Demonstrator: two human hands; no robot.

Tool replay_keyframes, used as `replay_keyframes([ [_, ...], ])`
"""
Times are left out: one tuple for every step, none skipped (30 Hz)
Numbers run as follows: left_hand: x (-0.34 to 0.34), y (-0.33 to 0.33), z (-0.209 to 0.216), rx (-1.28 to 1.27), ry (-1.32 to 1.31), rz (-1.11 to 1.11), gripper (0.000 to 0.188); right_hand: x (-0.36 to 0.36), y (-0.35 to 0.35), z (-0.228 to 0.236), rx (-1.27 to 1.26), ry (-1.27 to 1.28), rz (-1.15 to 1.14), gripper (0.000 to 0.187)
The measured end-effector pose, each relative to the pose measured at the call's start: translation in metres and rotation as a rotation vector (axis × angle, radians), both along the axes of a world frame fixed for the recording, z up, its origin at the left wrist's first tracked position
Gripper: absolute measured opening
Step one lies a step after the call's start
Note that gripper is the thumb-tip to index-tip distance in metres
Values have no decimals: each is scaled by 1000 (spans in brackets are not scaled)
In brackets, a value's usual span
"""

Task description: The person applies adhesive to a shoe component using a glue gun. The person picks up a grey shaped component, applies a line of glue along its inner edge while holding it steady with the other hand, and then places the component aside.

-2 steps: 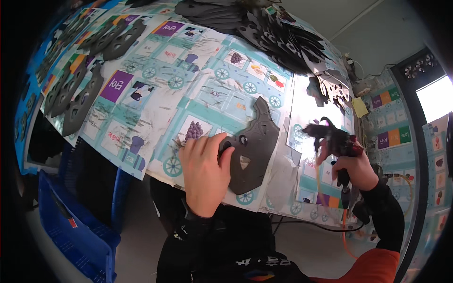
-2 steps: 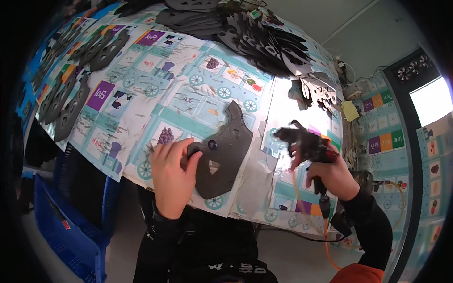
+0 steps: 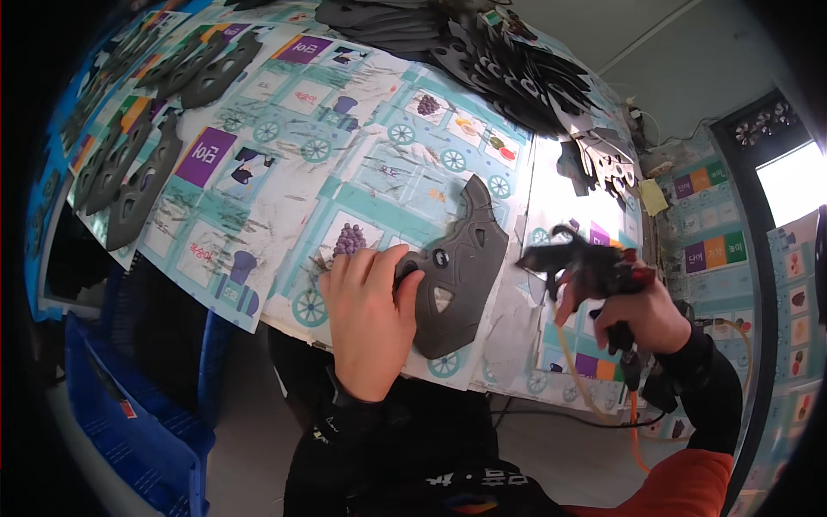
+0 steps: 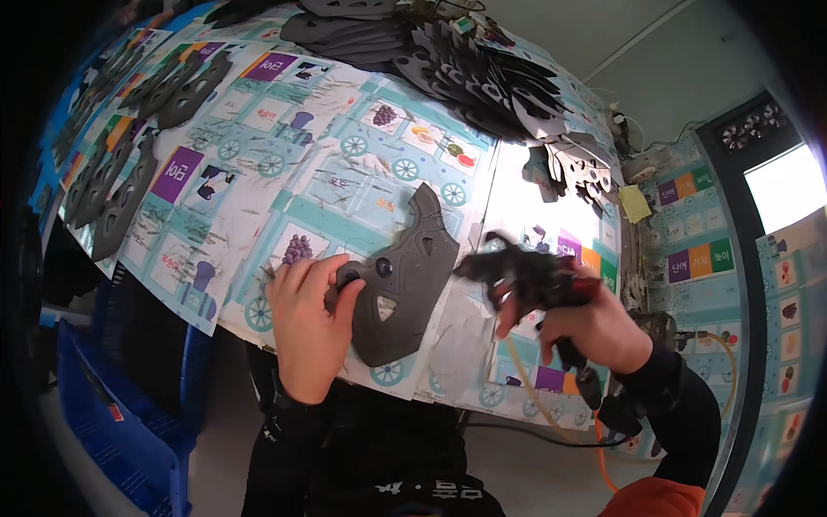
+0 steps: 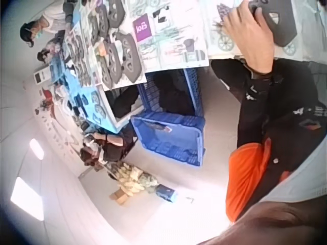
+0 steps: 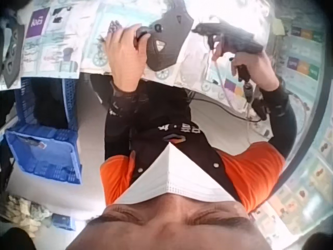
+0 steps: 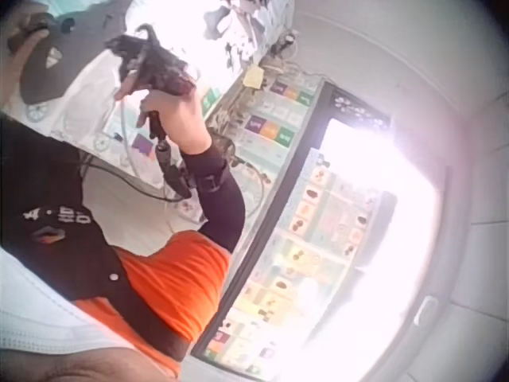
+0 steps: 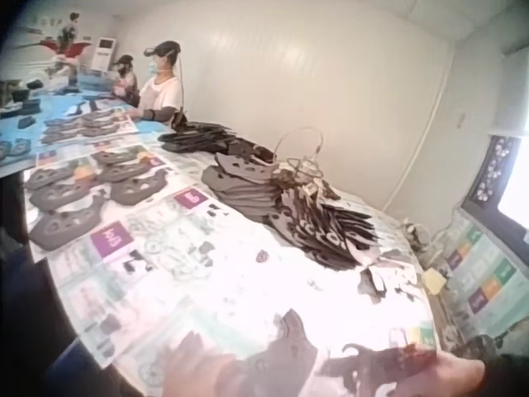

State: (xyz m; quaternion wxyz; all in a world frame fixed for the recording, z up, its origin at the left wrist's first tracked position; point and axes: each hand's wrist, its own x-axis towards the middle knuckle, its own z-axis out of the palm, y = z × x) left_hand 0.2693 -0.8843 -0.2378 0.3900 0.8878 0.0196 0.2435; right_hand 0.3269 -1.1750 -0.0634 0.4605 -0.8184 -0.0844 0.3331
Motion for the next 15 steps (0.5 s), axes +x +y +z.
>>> replay_keyframes([
  [0, 1, 0, -4, 19, 3, 29, 0, 18, 5, -6, 124, -17, 58],
  [0, 1, 0, -16, 15, 0, 29, 0, 34, 10, 1, 233, -20, 59],
  [0, 1, 0, -26, 13, -1, 28, 0, 51, 3, 42, 286, -16, 60],
  [0, 1, -1, -40, 9, 3, 28, 0, 63, 6, 0, 340, -8, 51],
  [1, 1, -1, -37, -2, 12, 27, 2, 73, 3, -16, 341, 15, 46],
  [1, 1, -2, -38, -16, 24, 27, 4, 81, 1, -63, 346, 22, 42],
  [2, 1, -2, -40, -15, 25, 26, 4, 87, -1, -82, 334, 27, 40],
  [3, 1, -3, -53, -25, 35, 25, 5, 91, -3, -128, 318, 17, 37],
  [3, 1, -3, -63, -23, 35, 24, 6, 93, -4, -196, 306, 4, 35],
  [3, 1, -4, -71, -21, 32, 24, 6, 95, -5, -185, 290, 8, 35],
  [3, 1, -4, -80, -20, 32, 23, 7, 95, -5, -196, 281, 8, 34],
  [2, 1, -4, -86, -19, 30, 23, 7, 95, -6, -227, 265, -2, 34],
  [2, 1, -4, -93, -14, 21, 22, 7, 96, -8, -193, 272, -10, 35],
  [2, 1, -4, -92, -19, 24, 22, 7, 96, -10, -181, 272, -26, 35],
  [2, 1, -4, -94, -21, 22, 21, 6, 96, -12, -180, 275, -49, 36],
])
